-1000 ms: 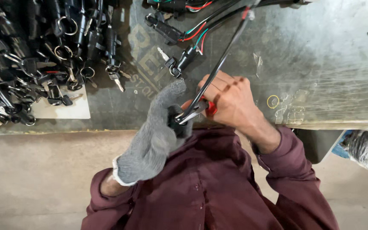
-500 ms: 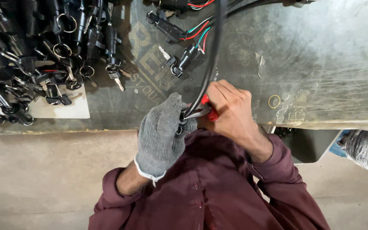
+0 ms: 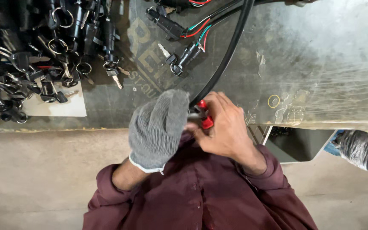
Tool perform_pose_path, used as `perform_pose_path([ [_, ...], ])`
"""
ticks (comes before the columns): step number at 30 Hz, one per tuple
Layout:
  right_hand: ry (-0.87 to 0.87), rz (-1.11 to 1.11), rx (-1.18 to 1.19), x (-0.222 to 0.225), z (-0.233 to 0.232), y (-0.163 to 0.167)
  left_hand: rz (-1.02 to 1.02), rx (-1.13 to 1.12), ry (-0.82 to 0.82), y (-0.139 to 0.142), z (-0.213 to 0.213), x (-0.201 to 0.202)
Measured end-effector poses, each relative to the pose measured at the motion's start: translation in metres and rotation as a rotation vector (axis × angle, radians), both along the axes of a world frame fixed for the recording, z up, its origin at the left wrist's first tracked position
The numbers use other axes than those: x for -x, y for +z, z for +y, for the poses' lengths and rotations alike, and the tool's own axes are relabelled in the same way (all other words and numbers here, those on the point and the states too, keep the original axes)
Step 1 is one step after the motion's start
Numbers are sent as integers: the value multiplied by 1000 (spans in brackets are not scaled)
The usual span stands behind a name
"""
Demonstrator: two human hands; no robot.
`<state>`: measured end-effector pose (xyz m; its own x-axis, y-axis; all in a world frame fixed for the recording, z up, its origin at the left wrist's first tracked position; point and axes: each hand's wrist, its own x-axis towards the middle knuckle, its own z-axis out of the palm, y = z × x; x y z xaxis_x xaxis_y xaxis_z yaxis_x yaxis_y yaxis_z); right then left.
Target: The person sits at a workbench covered with black cable assemblies and uses pliers to strip the insulation from the ends of black cables, pulling off the cut insulation pieces. They then gather the processed cables and arrange them into bundles on the bench.
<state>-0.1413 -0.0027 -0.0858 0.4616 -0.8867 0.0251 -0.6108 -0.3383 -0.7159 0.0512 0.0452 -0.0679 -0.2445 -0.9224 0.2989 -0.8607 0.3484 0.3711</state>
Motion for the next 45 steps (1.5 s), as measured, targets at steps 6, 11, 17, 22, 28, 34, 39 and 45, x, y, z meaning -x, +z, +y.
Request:
perform_pose_path([
  [6,-74,9,196,-7,-14,-19,724,-444,-68,19,-4,-12],
  [11,229,-345,185,-9,-40,-36,1231,-891,-262,30,-8,-14],
  [17,198,-202,128,-7,-37,-10,697,-548,-64,34,-6,-11],
  [22,-19,124,114,-8,-23,-12,463,-420,12,35,-19,-12],
  [28,-52,307,328,17,-51,-2,255,-310,448,58,-31,-58],
  [34,51,356,548,28,-102,9,28,-50,319,43,-36,-98],
  [39,236,319,624,28,-129,-21,-110,-63,-110,3,-101,-49],
  [45,250,182,605,46,-115,30,-286,50,-161,-20,-134,-40],
])
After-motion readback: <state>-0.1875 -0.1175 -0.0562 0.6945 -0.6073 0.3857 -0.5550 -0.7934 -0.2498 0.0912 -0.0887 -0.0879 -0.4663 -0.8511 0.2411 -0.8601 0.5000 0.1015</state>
